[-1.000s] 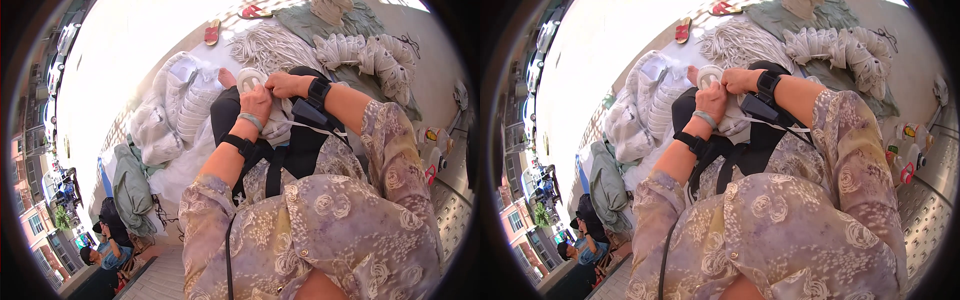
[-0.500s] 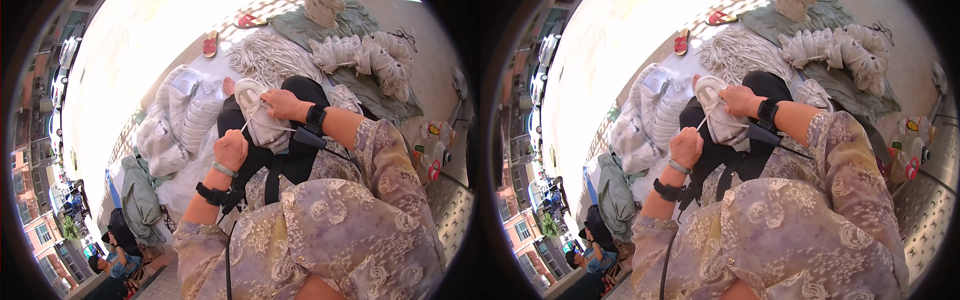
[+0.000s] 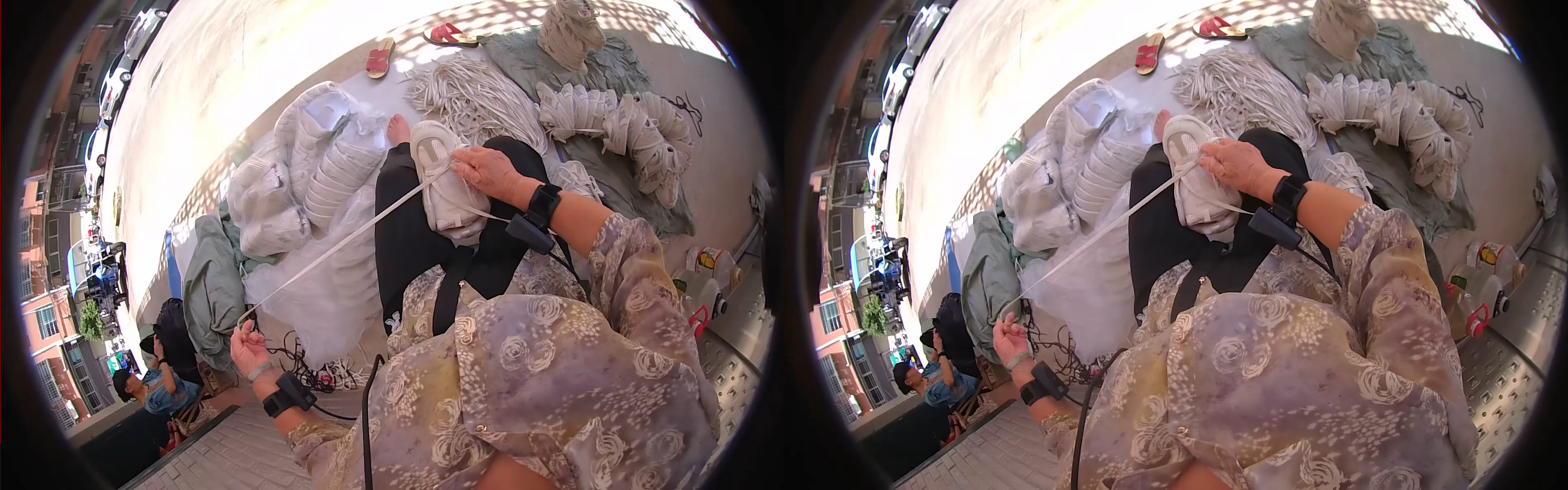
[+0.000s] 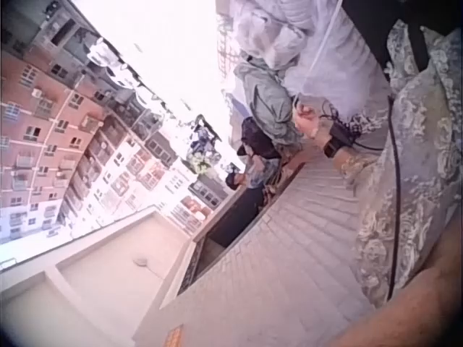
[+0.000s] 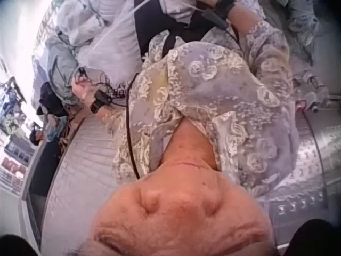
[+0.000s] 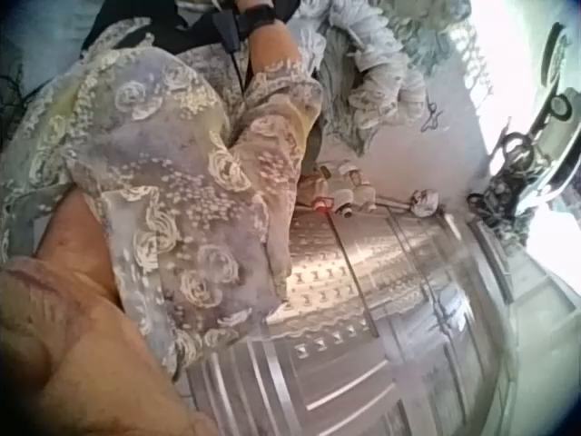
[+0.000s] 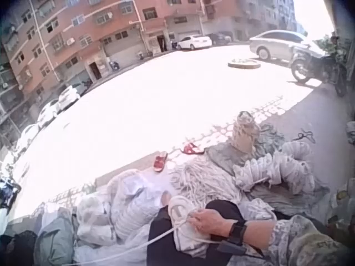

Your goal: Stringing together white shoe upper components using a long white cord.

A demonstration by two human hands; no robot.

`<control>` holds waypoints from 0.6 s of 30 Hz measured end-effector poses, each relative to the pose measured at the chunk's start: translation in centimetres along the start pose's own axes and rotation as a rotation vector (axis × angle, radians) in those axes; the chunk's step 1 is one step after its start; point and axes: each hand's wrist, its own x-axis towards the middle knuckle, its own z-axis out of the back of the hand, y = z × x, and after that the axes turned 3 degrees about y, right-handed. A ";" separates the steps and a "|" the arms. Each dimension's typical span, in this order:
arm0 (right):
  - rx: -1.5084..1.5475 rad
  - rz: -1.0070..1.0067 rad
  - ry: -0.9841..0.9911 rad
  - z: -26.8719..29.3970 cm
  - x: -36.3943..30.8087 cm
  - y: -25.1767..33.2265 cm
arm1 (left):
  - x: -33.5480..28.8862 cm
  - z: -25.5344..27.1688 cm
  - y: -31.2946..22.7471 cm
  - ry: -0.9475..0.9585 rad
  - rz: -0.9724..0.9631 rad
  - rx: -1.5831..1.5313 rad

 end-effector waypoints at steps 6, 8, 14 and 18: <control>-0.141 0.010 -0.133 0.4 2.1 -0.1 | 0.1 -5.6 -7.3 0.411 -0.151 -0.396; -0.236 0.085 -0.106 0.4 3.0 -0.2 | 0.0 -7.6 -9.0 0.535 -0.202 -0.444; -0.379 0.152 -0.003 0.6 3.7 -0.2 | -1.9 -12.4 -11.4 0.801 -0.372 -0.698; 0.208 -0.051 0.143 1.8 4.3 0.0 | -2.9 -14.4 -11.4 0.947 -0.298 -0.651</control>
